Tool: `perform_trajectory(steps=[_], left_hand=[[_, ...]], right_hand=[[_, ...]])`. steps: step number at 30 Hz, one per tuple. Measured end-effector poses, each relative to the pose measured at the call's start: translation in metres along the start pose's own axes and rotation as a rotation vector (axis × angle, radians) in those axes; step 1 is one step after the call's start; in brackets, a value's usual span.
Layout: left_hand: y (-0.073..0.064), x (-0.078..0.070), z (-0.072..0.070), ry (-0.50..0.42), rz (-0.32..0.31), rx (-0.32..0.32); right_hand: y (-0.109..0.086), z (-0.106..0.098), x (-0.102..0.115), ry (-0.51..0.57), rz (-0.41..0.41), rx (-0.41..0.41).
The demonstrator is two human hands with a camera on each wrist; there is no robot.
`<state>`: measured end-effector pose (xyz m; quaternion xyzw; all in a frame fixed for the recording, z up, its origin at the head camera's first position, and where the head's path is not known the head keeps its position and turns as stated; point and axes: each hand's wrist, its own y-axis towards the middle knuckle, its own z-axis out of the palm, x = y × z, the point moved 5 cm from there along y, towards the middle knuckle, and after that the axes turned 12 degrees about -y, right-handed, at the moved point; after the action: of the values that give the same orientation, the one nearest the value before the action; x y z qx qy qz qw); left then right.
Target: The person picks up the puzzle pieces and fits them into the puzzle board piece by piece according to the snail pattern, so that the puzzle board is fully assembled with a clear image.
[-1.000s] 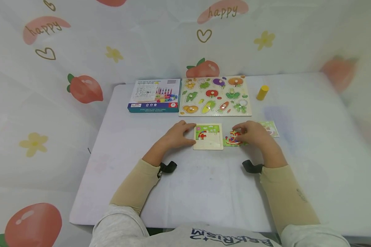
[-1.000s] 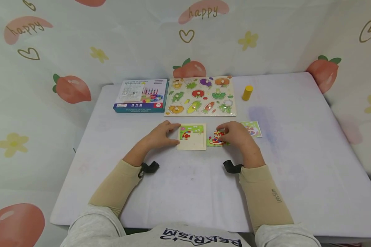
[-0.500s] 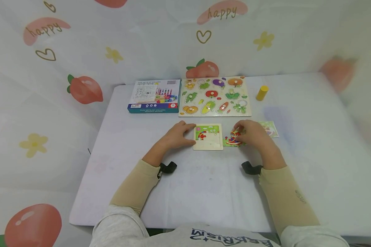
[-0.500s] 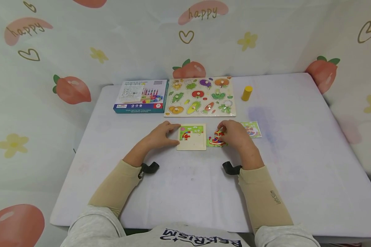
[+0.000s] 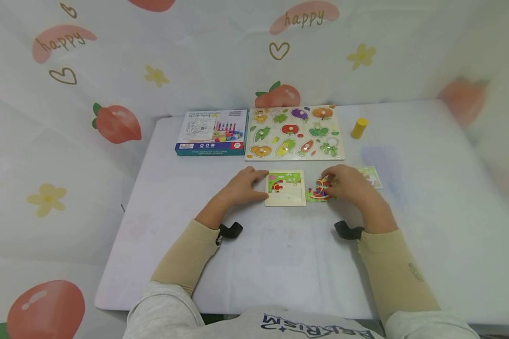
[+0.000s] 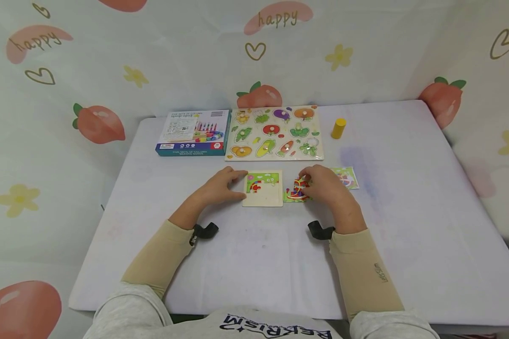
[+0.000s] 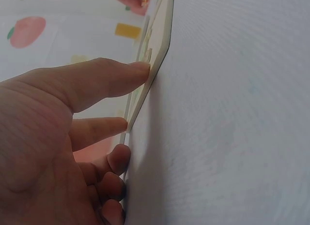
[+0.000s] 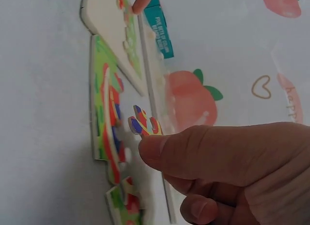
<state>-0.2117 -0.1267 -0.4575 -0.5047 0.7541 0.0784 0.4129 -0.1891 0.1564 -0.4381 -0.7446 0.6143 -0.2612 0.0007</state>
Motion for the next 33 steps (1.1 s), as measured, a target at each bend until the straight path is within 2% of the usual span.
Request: perform_trajectory(steps=[11, 20, 24, 29, 33], left_hand=[[0.0, 0.0, 0.0, 0.006, 0.002, -0.002], [0.0, 0.001, 0.0, 0.001, 0.022, -0.001], [0.0, 0.001, 0.0, 0.003, 0.022, 0.001], [0.0, 0.0, -0.001, 0.002, 0.022, 0.007], [-0.001, -0.001, -0.001, 0.003, 0.014, 0.011]], right_hand=[[-0.023, -0.024, 0.013, 0.056, -0.042, -0.044], [-0.037, -0.041, 0.029, 0.029, -0.119, -0.131], [-0.041, -0.047, 0.036, 0.045, -0.181, -0.179], [-0.046, -0.054, 0.053, 0.074, -0.295, -0.254], [-0.045, -0.056, 0.063, 0.072, -0.333, -0.265]])
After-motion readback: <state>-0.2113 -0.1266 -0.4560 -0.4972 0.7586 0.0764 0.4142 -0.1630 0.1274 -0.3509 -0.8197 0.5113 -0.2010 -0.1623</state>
